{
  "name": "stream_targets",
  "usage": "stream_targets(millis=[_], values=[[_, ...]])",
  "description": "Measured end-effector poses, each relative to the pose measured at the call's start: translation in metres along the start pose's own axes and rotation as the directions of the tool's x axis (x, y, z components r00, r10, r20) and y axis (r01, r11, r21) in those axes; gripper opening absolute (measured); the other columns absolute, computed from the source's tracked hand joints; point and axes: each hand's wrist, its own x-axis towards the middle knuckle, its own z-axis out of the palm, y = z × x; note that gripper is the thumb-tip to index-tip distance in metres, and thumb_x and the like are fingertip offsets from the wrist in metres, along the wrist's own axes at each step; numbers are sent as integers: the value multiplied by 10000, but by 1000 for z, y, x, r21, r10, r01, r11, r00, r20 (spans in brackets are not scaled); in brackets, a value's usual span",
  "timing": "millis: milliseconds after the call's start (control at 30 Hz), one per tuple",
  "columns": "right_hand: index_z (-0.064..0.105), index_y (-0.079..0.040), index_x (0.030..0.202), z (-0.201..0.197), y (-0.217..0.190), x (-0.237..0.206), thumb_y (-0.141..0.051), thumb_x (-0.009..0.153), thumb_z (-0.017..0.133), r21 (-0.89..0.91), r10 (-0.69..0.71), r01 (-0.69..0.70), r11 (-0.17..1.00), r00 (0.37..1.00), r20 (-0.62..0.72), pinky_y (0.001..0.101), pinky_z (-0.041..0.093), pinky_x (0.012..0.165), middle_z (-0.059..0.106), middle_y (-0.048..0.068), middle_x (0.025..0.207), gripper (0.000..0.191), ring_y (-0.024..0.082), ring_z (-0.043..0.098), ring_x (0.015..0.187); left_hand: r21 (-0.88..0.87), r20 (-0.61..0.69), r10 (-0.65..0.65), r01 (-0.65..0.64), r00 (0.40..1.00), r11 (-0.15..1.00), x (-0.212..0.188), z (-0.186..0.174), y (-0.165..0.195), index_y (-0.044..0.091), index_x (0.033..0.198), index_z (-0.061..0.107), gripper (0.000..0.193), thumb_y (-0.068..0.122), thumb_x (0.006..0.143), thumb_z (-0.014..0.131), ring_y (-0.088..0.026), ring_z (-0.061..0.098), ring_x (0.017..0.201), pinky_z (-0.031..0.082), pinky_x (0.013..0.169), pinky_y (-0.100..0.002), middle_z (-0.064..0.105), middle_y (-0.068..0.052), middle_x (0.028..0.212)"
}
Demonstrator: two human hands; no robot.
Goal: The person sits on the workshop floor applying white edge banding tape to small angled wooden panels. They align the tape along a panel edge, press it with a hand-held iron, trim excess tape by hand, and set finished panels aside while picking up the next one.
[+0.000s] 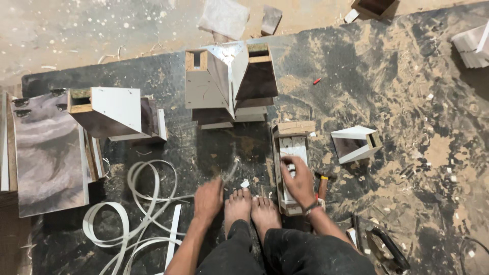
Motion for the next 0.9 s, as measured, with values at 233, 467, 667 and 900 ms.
stream_targets(millis=[233,467,667,900], values=[[575,-104,1423,-37,-98,156,-261,930,776,-205,-370,350,914,926,-72,439,529,998,559,171,1365,554,313,572,1227,-143,64,149,-139,987,980,-15,-13,39,78,1043,631,232,185,840,666,-345,663,910,476,775,-499,696,-137,937],[638,-207,1305,-29,-160,215,-206,695,910,-556,-402,384,738,911,95,492,506,917,516,165,1430,668,371,529,1250,-195,57,198,-184,978,963,-35,-8,64,81,1143,639,274,167,882,640,-356,647,889,459,716,-498,692,-141,966],[722,-167,1146,-36,-159,214,-140,850,851,-531,-325,310,789,943,69,504,528,854,654,59,1221,324,299,614,1174,-207,-106,315,-331,943,921,-44,-3,66,-11,1261,603,469,135,820,672,-376,631,887,469,711,-473,671,-178,976],[681,-39,1142,-66,-116,145,-74,945,772,-22,-326,330,944,917,-229,309,614,912,648,69,1168,219,189,682,1040,-241,-35,273,-274,961,931,-50,-11,62,85,1118,665,309,197,844,756,-311,660,903,466,751,-440,689,-96,946]])
